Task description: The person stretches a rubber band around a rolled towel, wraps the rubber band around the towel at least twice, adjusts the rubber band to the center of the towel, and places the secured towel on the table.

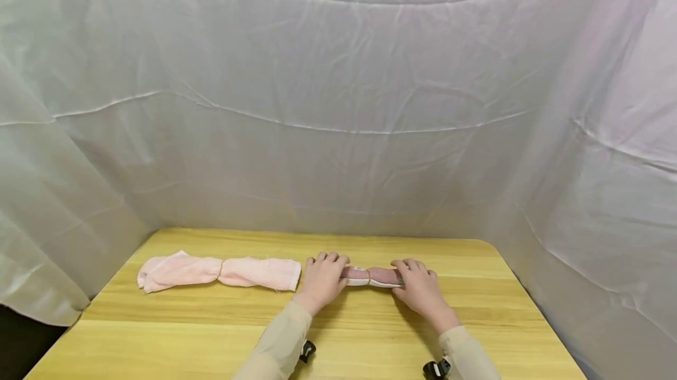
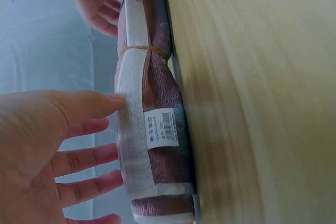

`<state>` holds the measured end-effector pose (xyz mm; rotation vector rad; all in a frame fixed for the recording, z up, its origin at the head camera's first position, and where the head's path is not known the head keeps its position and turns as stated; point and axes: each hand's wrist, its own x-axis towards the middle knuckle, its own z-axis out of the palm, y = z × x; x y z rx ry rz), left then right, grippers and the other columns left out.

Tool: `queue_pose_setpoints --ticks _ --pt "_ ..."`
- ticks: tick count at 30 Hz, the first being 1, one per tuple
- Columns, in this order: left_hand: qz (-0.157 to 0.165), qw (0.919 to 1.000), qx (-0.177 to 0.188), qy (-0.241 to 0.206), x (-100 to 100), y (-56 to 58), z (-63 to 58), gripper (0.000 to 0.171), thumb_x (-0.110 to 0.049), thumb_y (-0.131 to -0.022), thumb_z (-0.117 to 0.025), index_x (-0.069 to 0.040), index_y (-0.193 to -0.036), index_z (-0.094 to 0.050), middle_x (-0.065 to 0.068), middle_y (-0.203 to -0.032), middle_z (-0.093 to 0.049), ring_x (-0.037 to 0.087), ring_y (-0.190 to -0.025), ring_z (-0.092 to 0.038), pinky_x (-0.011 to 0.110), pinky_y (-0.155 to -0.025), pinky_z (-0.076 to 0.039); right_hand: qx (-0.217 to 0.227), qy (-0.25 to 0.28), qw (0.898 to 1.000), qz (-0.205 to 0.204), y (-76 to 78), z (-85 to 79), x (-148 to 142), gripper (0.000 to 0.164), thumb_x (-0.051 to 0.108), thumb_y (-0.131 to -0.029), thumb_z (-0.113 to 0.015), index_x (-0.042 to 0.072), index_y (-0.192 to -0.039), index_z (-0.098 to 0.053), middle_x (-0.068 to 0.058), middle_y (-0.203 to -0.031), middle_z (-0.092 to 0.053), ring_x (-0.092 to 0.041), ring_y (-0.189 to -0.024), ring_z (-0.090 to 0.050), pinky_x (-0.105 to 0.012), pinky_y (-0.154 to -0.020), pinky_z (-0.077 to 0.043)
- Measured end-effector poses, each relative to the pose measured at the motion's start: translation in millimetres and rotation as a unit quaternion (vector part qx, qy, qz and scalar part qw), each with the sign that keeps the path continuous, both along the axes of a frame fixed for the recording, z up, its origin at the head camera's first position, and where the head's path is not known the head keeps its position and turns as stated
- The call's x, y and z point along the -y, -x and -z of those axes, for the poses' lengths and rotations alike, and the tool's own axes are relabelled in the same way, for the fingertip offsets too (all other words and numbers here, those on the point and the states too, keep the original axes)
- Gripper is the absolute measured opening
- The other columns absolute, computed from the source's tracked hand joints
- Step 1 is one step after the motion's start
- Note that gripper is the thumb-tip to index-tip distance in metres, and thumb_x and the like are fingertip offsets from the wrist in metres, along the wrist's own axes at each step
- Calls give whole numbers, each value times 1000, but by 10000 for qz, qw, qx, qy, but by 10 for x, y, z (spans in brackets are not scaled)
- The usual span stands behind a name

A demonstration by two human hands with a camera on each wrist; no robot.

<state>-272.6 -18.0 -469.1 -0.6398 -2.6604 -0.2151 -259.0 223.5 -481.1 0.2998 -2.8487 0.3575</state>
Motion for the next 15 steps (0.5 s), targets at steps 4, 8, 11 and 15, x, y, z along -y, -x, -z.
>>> queue_pose_setpoints --ticks 4,8,11,15 --pt "46 10000 -36 -67 52 -9 13 33 -39 -87 -70 -24 -115 -64 -1 -108 -68 23 -101 -60 48 -83 -48 1 -15 10000 -21 -36 -37 -9 55 23 -80 -79 14 -129 -57 -14 -126 -59 -39 -121 -51 -63 -93 -41" --pt "88 9998 -133 -99 113 -14 29 35 -39 -85 -72 -23 -115 -64 -1 -108 -68 23 -101 -60 48 -84 -48 21 -43 10000 -61 -62 -58 -22 55 24 -81 -78 14 -130 -57 -14 -127 -59 -39 -122 -51 -64 -94 -41" --pt "113 9997 -219 -72 160 -22 38 35 -40 -85 -72 -24 -115 -63 -1 -108 -68 23 -102 -61 47 -85 -48 17 -60 9999 -99 -82 -59 -42 55 25 -81 -78 14 -130 -57 -14 -127 -59 -39 -122 -51 -64 -94 -41" --pt "184 9994 -292 1 212 -45 34 35 -40 -84 -73 -24 -114 -63 -1 -107 -68 23 -100 -61 47 -84 -49 -12 -98 9999 -138 -106 -52 -73 53 25 -81 -78 14 -129 -58 -15 -127 -59 -39 -122 -52 -65 -93 -41"
